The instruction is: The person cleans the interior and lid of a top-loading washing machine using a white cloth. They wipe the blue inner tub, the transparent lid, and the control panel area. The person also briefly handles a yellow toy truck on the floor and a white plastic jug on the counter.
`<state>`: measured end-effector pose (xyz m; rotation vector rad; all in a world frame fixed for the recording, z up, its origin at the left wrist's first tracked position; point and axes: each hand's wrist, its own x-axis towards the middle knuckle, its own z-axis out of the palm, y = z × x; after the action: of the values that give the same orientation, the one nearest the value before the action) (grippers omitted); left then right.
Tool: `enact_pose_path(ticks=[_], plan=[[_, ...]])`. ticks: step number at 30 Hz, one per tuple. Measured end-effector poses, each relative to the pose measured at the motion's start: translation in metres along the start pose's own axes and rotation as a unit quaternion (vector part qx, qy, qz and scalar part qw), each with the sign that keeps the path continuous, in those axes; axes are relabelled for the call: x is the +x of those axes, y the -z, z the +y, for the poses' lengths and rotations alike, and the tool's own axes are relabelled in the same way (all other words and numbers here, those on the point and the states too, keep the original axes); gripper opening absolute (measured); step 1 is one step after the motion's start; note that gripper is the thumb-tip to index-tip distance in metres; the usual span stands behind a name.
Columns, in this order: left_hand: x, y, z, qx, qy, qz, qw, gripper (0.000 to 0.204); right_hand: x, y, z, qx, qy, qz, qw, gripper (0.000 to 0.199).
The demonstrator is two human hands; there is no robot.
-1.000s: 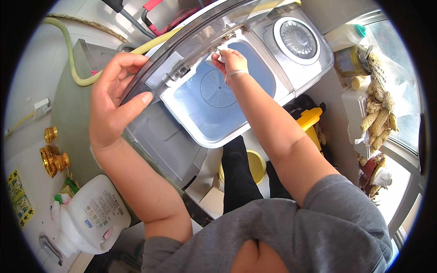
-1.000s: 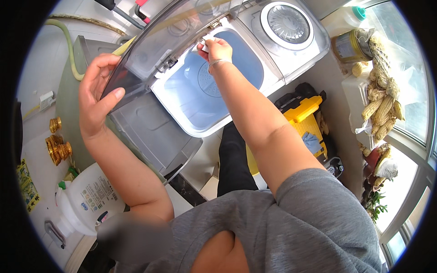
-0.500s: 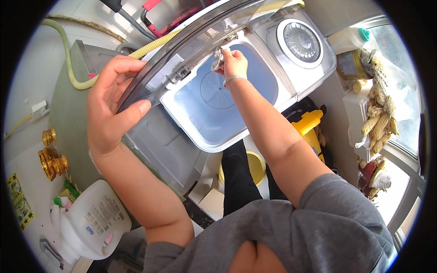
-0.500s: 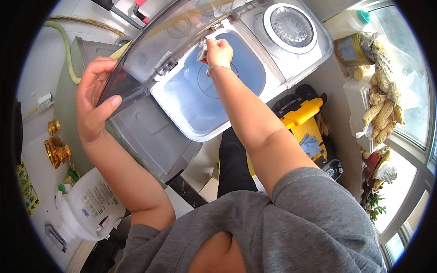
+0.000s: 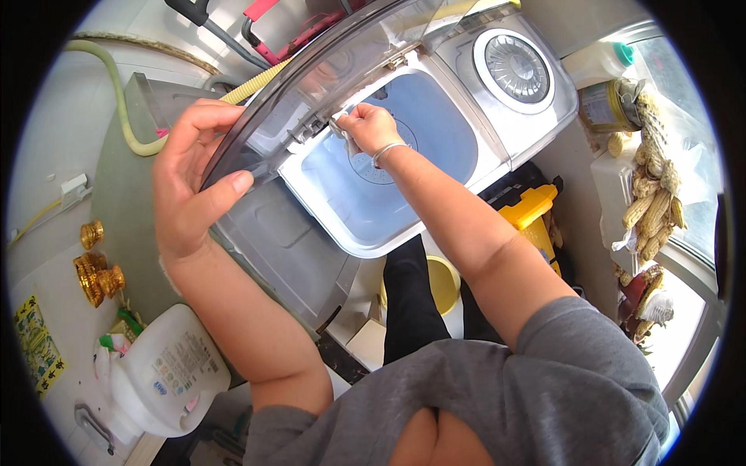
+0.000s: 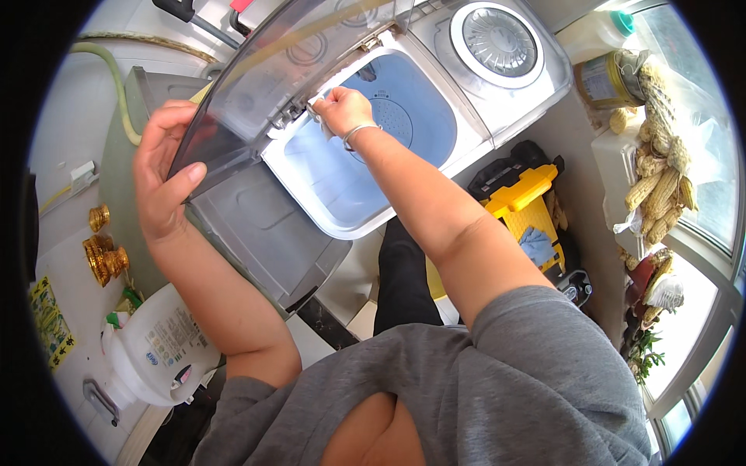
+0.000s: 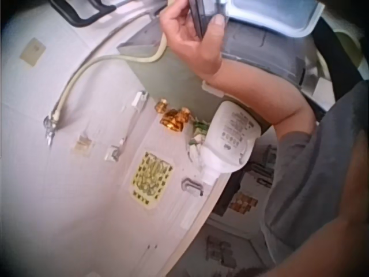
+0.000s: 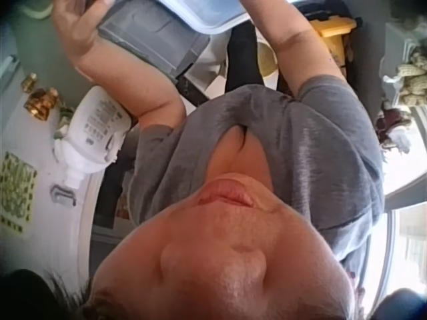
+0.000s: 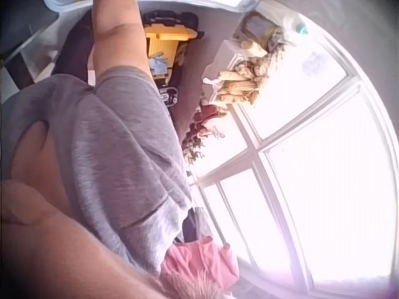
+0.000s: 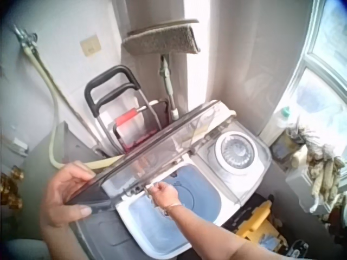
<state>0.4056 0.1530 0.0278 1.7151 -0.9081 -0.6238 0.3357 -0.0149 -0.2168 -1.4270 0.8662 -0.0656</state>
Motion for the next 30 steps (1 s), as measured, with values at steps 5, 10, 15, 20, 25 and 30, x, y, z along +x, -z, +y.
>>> enact_pose_path(ticks=[5,10,15,20,25,30], plan=[[-0.002,0.001,0.001,0.003,0.002,-0.001,1.0,0.055,0.014,0.033,-0.012,0.207,-0.039,0.081,0.974,0.024],[-0.001,0.0,-0.001,0.004,-0.003,0.003,1.0,0.056,0.004,0.024,-0.019,0.308,-0.074,0.093,0.944,0.026],[-0.001,0.002,-0.003,0.004,-0.007,0.007,1.0,0.056,0.003,0.003,-0.009,0.248,-0.066,0.079,0.963,0.026],[0.0,-0.001,-0.003,0.008,-0.008,0.008,1.0,0.056,-0.007,-0.031,0.007,0.118,-0.04,0.072,0.99,0.027],[-0.002,0.004,-0.001,0.018,-0.004,0.001,1.0,0.056,-0.024,0.013,-0.024,-0.127,-0.015,-0.07,0.989,0.028],[-0.001,0.001,0.003,-0.011,-0.004,0.002,1.0,0.053,-0.034,0.049,-0.001,0.313,-0.139,-0.127,0.931,0.019]])
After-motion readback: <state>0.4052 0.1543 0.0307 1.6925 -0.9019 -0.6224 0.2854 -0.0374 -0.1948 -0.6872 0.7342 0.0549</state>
